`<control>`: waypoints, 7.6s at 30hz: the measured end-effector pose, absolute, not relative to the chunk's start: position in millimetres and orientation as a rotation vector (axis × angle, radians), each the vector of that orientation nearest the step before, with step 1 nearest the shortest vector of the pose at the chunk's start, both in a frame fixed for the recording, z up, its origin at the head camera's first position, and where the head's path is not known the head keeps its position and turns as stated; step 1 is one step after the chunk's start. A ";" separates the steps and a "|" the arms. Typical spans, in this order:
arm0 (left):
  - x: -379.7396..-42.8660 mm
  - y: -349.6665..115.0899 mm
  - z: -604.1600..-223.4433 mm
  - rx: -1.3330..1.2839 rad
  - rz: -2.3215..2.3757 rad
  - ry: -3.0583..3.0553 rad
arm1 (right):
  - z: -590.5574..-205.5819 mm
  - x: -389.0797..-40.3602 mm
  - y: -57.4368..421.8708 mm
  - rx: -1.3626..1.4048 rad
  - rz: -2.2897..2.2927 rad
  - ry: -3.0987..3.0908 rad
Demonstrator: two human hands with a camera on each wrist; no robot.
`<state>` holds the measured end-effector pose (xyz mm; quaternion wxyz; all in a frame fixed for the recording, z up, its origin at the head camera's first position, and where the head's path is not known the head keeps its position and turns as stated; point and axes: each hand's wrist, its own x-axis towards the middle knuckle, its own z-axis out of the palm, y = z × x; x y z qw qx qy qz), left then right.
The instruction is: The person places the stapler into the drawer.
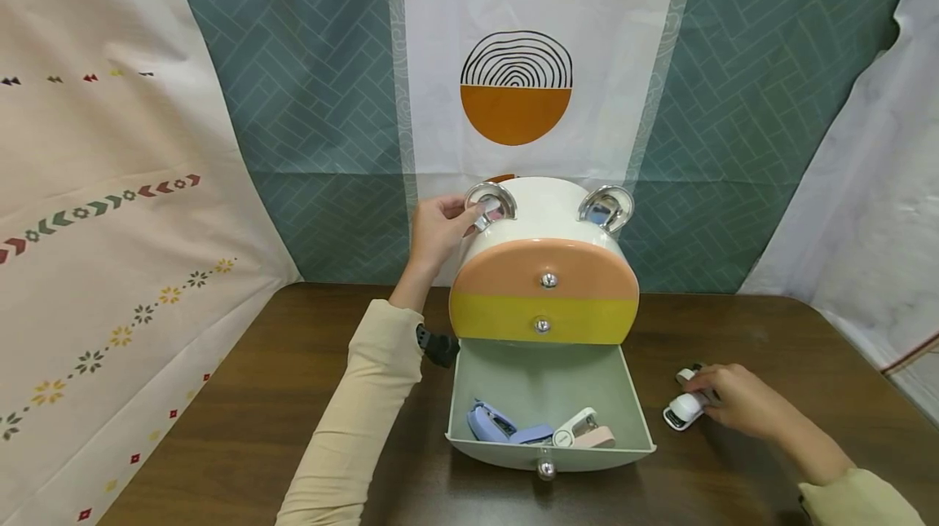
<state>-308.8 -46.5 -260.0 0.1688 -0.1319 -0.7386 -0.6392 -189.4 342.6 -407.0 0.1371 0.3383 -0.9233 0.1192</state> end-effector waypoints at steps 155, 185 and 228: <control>-311.1 -45.9 -260.5 -0.331 -1.877 -2.096 | -337.7 -165.0 283.4 0.369 0.836 -2.758; -311.1 -45.8 -261.0 -0.314 -1.889 -2.102 | -395.1 -182.1 373.0 0.119 0.696 -3.015; -312.4 -45.2 -261.2 -0.318 -1.911 -2.079 | -372.0 -153.0 333.9 0.100 0.844 -2.899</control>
